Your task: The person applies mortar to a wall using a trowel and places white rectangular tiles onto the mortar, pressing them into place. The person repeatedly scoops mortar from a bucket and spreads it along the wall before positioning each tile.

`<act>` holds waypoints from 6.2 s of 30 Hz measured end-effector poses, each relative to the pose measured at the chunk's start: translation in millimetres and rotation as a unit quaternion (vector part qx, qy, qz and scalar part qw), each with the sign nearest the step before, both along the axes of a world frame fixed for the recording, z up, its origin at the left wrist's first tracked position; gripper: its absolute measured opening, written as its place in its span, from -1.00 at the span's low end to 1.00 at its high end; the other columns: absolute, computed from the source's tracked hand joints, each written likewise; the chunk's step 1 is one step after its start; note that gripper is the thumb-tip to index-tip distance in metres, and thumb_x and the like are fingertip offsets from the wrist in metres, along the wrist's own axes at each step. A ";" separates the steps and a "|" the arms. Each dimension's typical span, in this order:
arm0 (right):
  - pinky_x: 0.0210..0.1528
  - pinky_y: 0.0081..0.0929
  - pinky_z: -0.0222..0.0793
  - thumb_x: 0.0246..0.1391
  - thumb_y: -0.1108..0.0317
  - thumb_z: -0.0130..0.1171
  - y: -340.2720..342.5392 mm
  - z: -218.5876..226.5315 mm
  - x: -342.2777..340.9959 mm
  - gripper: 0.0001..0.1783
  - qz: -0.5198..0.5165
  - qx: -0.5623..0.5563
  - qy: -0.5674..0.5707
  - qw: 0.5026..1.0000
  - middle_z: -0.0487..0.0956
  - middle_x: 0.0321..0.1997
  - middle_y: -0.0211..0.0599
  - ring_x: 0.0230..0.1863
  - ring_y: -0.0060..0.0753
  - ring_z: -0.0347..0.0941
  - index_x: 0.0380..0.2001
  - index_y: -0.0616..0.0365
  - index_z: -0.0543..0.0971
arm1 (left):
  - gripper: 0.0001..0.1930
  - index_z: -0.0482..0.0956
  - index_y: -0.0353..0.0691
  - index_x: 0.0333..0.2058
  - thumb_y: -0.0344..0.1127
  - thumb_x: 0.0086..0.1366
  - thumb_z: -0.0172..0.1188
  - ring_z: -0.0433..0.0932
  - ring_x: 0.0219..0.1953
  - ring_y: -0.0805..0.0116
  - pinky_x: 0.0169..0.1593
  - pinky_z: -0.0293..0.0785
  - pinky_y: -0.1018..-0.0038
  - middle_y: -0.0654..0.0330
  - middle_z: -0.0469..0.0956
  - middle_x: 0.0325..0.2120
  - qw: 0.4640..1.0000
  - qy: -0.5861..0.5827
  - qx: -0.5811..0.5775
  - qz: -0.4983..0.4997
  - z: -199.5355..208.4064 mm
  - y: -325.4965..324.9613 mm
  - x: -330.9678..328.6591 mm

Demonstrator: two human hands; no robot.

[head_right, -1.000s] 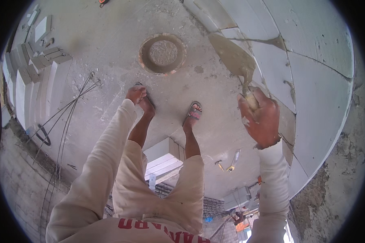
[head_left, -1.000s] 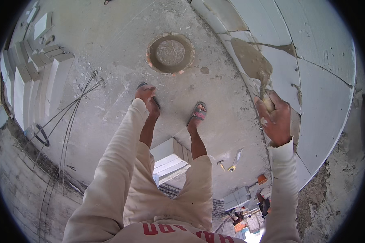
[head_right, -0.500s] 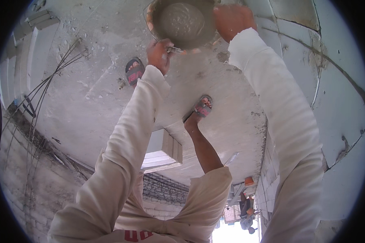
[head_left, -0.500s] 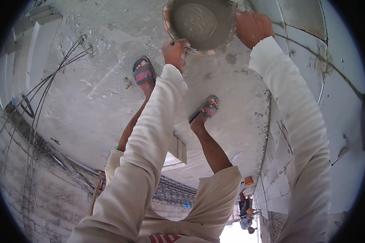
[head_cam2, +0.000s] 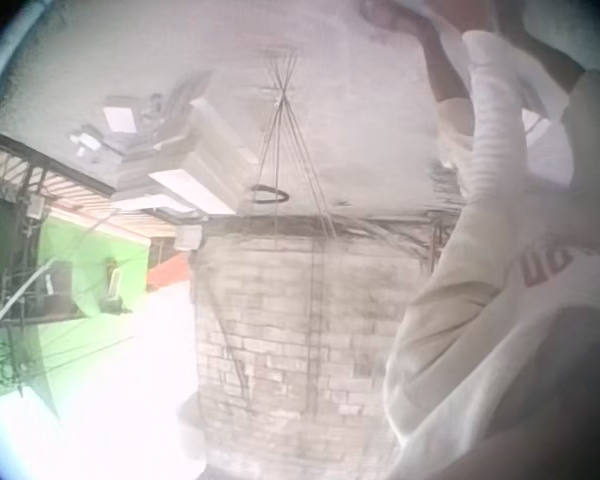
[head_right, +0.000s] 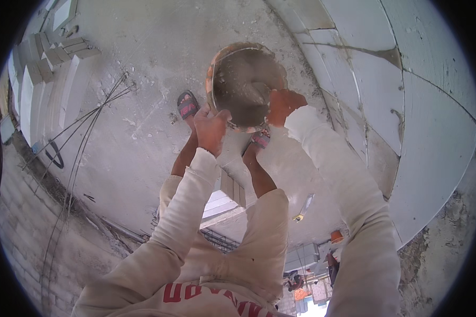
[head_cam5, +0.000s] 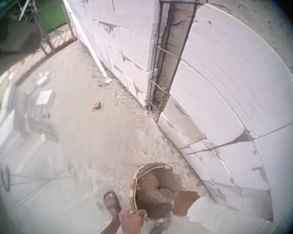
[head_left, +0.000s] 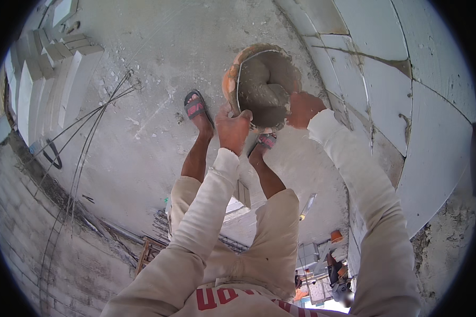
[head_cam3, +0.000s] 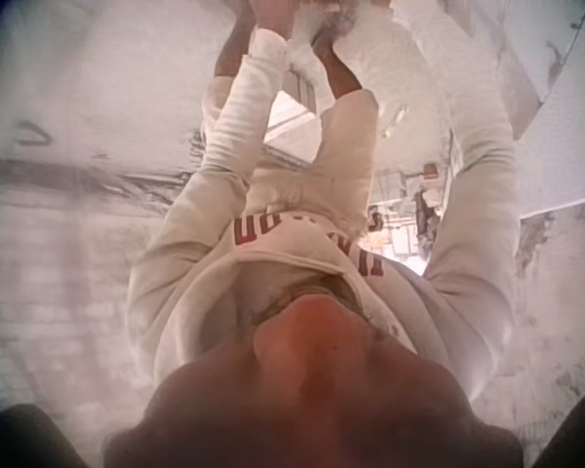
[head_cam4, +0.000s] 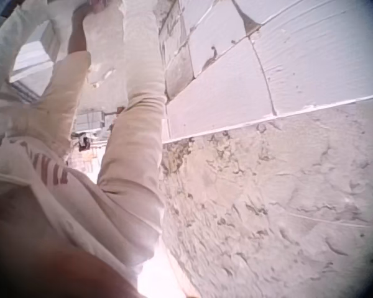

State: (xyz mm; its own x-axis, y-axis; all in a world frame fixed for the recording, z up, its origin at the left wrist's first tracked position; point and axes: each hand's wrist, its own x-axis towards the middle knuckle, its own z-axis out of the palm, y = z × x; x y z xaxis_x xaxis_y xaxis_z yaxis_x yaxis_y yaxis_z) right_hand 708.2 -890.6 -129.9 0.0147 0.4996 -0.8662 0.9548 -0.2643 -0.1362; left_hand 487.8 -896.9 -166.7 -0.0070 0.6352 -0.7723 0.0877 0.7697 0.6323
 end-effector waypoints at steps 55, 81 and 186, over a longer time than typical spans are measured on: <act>-0.04 0.11 0.47 0.11 0.12 0.30 -274.4 468.3 87.0 -0.66 -0.144 0.350 -0.006 0.926 0.66 -0.31 0.08 -0.15 0.23 0.59 -0.16 0.13 0.61 | -0.83 0.61 -0.27 -0.26 -0.59 0.15 0.20 0.57 -0.45 0.43 -0.43 0.65 0.40 0.24 0.59 -0.44 0.993 -0.080 0.086 0.009 436.4 -154.9 -12.6; -0.23 -0.10 0.60 0.13 0.07 0.39 140.8 412.2 202.9 -0.56 -0.223 0.431 -0.178 0.856 0.69 -0.37 -0.02 -0.35 0.01 0.66 -0.19 0.29 0.69 | -0.83 0.62 -0.34 -0.26 -0.60 0.14 0.21 0.57 -0.47 0.45 -0.36 0.56 0.45 0.22 0.63 -0.44 0.996 -0.071 0.050 0.032 397.1 75.6 -65.7; 0.09 -0.06 0.58 -0.02 -0.08 0.50 -130.6 -113.2 -61.2 -0.36 -0.141 0.005 -0.157 0.978 0.68 -0.03 0.01 0.04 0.10 0.65 0.02 0.09 0.60 | -0.60 0.70 -0.41 -0.24 -0.18 0.04 0.38 0.69 -0.32 0.18 -0.18 0.56 0.26 -0.04 0.70 -0.42 0.978 0.143 -0.015 -0.151 -216.1 -28.4 -65.8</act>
